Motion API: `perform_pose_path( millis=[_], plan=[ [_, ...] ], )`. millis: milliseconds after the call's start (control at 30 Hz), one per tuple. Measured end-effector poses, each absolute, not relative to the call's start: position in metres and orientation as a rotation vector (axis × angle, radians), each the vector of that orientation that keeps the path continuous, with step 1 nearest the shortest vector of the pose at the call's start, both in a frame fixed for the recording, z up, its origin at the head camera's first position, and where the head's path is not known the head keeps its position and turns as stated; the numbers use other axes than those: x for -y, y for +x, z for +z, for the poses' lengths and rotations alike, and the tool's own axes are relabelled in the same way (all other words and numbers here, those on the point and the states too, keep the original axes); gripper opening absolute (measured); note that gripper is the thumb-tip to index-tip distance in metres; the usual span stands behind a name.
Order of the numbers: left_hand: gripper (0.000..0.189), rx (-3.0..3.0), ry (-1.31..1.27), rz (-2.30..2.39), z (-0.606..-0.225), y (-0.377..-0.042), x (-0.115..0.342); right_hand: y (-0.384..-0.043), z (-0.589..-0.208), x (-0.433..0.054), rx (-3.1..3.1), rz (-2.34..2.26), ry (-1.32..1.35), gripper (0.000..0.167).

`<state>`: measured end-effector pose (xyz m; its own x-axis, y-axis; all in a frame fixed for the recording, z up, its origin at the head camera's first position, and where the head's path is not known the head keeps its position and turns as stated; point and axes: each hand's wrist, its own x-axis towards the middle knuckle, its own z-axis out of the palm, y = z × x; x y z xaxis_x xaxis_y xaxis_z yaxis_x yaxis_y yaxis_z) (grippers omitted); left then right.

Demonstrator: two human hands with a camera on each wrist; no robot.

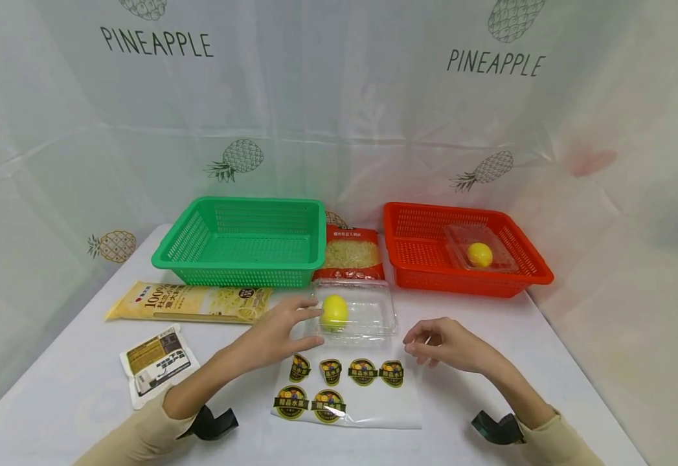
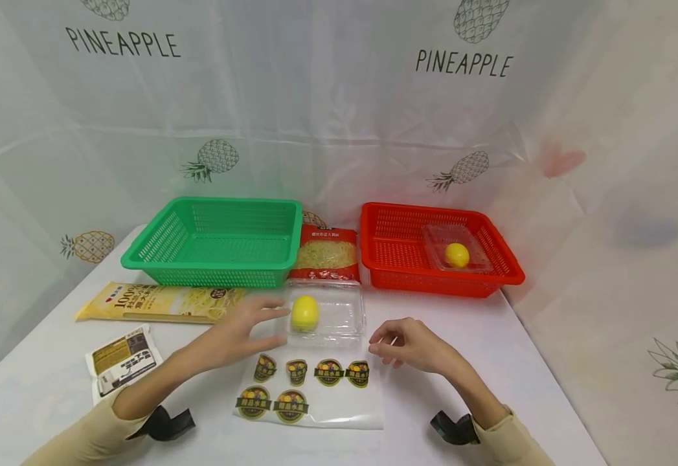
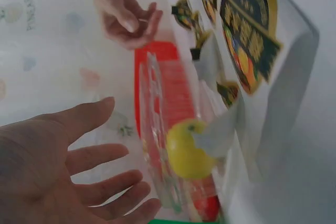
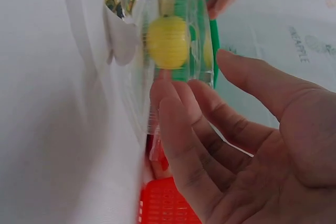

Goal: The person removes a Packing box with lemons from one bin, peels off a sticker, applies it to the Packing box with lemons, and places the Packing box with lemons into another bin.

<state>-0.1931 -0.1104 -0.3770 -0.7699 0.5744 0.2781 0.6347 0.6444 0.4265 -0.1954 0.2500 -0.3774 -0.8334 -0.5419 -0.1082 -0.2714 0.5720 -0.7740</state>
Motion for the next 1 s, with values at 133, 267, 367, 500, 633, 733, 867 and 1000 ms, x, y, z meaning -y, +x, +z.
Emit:
perform_pose_path(
  millis=[133,267,367,500,633,733,867,1000],
  plan=[
    [0.048,2.747,-1.098,-0.791,-0.373,-0.178,0.107,-0.191,-0.382,-0.248,-2.456,-1.112,-0.69,0.026],
    [0.045,2.7,-1.216,-0.699,-0.375,-0.168,0.102,-0.188,-0.386,-0.246,-2.465,-1.075,-0.698,0.026],
    [0.043,2.663,-1.296,-0.597,-0.379,-0.163,0.099,-0.187,-0.388,-0.244,-2.47,-1.049,-0.706,0.027],
    [0.043,2.68,-1.361,-0.497,-0.384,-0.159,0.095,-0.186,-0.391,-0.241,-2.449,-1.048,-0.711,0.03],
    [0.045,2.772,-1.405,-0.431,-0.388,-0.157,0.092,-0.186,-0.394,-0.238,-2.432,-1.045,-0.709,0.029],
    [0.048,2.844,-1.449,-0.385,-0.392,-0.157,0.089,-0.186,-0.396,-0.236,-2.435,-1.028,-0.705,0.027],
    [0.052,2.88,-1.523,-0.341,-0.397,-0.159,0.086,-0.186,-0.398,-0.233,-2.44,-1.011,-0.698,0.026],
    [0.051,2.858,-1.577,-0.325,-0.401,-0.161,0.085,-0.187,-0.4,-0.231,-2.447,-0.998,-0.695,0.027]
  ],
)
